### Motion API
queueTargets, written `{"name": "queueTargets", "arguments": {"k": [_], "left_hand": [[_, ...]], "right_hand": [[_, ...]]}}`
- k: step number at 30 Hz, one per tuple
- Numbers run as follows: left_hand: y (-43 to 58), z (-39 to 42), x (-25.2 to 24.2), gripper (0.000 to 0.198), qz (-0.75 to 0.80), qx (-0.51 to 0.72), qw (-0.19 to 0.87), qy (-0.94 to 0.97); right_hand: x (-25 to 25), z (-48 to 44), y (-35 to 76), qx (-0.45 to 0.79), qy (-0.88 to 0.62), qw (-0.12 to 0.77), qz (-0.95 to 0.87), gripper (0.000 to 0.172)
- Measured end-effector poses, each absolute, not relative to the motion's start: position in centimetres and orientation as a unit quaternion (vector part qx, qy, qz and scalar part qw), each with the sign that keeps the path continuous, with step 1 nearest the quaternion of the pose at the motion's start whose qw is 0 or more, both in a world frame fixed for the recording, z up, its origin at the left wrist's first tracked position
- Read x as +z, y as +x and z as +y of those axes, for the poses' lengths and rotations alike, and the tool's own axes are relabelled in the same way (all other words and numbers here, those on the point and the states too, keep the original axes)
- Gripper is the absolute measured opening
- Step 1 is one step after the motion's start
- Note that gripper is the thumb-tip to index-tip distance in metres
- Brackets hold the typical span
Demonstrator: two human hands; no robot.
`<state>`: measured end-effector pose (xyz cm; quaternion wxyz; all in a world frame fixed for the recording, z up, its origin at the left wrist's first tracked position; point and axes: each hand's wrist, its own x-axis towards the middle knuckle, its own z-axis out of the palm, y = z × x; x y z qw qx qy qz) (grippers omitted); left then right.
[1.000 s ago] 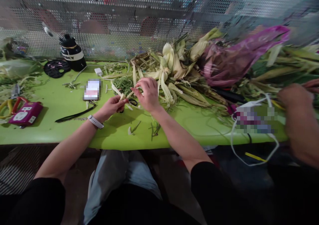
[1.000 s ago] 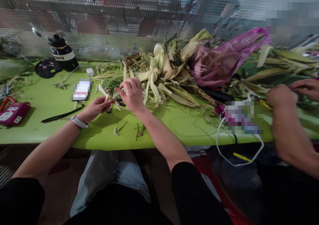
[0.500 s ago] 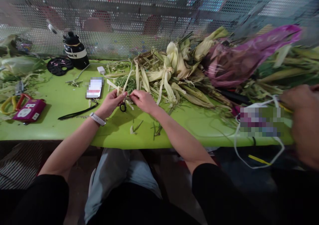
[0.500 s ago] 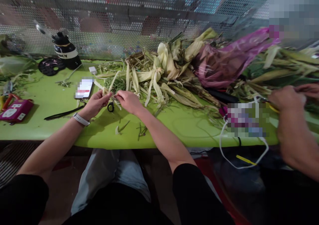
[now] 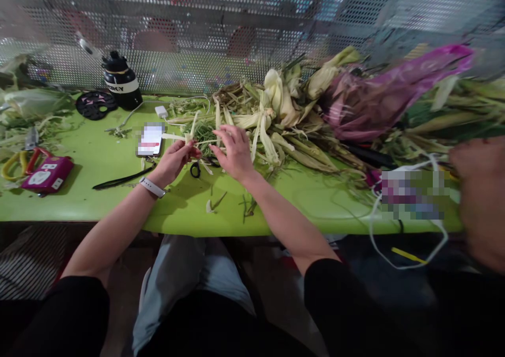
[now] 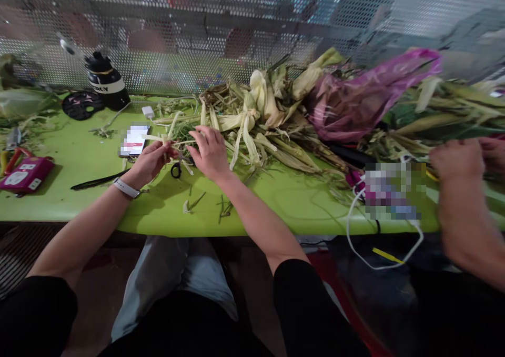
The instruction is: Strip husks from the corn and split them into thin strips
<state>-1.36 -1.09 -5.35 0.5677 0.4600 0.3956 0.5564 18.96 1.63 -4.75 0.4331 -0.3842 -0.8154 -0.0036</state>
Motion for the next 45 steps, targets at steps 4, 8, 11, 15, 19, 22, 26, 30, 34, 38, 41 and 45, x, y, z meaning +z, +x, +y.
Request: {"name": "queueTargets", "arguments": {"k": [4, 8, 11, 15, 19, 22, 26, 30, 34, 38, 41, 45], "left_hand": [[-0.9, -1.2, -5.5, 0.022, 0.359, 0.575, 0.548, 0.489], [-0.1, -1.7, -5.2, 0.024, 0.339, 0.575, 0.561, 0.489], [0.4, -2.1, -4.9, 0.03, 0.348, 0.563, 0.571, 0.487], [0.2, -2.1, -4.7, 0.037, 0.368, 0.554, 0.572, 0.48], [-0.6, -1.8, -4.6, 0.031, 0.385, 0.561, 0.55, 0.484], [-0.9, -1.5, -4.4, 0.027, 0.386, 0.572, 0.543, 0.479], [-1.0, -1.5, -3.8, 0.019, 0.383, 0.592, 0.541, 0.459], [-1.2, -1.8, -3.6, 0.018, 0.378, 0.598, 0.552, 0.441], [-1.5, -1.9, -3.7, 0.022, 0.404, 0.558, 0.568, 0.451], [-1.3, -1.9, -3.6, 0.012, 0.436, 0.539, 0.551, 0.464], [-0.7, -2.1, -3.5, 0.016, 0.432, 0.519, 0.564, 0.475], [-0.2, -2.5, -3.8, 0.026, 0.423, 0.482, 0.569, 0.514]], "right_hand": [[-4.6, -0.5, 17.4, 0.088, -0.383, 0.429, -0.813, 0.034], [-5.5, -0.9, 16.3, 0.33, -0.369, 0.354, -0.794, 0.043], [-6.1, -0.2, 16.2, 0.409, -0.352, 0.361, -0.76, 0.045], [-5.9, 0.3, 16.6, 0.48, -0.33, 0.319, -0.747, 0.043], [-5.0, 0.0, 16.7, 0.566, -0.315, 0.284, -0.707, 0.039], [-4.6, -0.3, 16.8, 0.603, -0.304, 0.266, -0.688, 0.037], [-4.4, -0.6, 17.0, 0.619, -0.279, 0.222, -0.7, 0.039], [-4.4, -1.0, 16.9, 0.608, -0.254, 0.177, -0.731, 0.043], [-3.8, -1.4, 17.2, 0.487, -0.301, 0.185, -0.799, 0.033], [-2.7, -1.2, 18.2, 0.394, -0.369, 0.35, -0.765, 0.039], [-2.7, -0.2, 18.7, 0.281, -0.426, 0.469, -0.721, 0.048], [-3.7, 1.0, 18.3, 0.404, -0.419, 0.417, -0.698, 0.054]]}}
